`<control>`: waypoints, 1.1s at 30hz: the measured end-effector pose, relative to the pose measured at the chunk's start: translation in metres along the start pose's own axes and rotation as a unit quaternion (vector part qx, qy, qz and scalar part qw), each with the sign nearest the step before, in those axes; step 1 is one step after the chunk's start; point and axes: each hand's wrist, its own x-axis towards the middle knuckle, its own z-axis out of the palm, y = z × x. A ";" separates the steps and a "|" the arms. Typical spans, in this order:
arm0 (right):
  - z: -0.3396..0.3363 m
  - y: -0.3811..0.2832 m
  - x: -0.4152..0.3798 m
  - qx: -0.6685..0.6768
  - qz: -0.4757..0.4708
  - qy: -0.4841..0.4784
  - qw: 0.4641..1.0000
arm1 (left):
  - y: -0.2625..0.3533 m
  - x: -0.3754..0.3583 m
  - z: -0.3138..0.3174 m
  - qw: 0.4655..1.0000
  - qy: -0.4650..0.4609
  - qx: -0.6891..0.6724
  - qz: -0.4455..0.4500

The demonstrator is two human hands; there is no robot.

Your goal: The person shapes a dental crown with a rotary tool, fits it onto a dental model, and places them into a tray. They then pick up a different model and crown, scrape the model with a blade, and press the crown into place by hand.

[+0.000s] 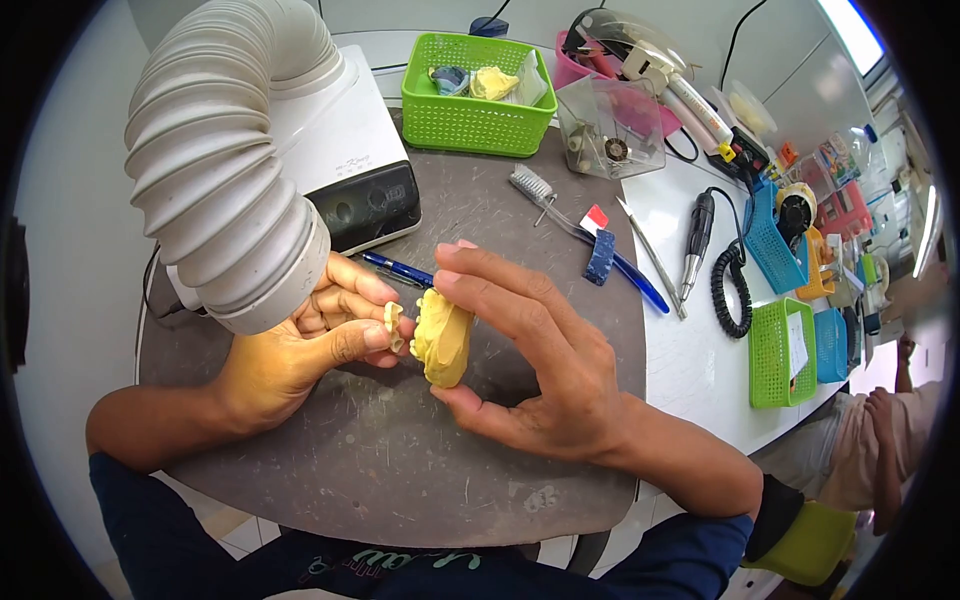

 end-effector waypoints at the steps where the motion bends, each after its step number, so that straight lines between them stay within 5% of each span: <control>1: 0.000 0.000 0.000 0.003 -0.004 -0.008 1.000 | 0.000 0.000 0.000 1.000 0.003 -0.001 -0.005; 33: 0.001 -0.005 0.002 -0.002 -0.012 -0.036 0.999 | -0.001 0.001 -0.004 0.998 -0.052 0.035 0.012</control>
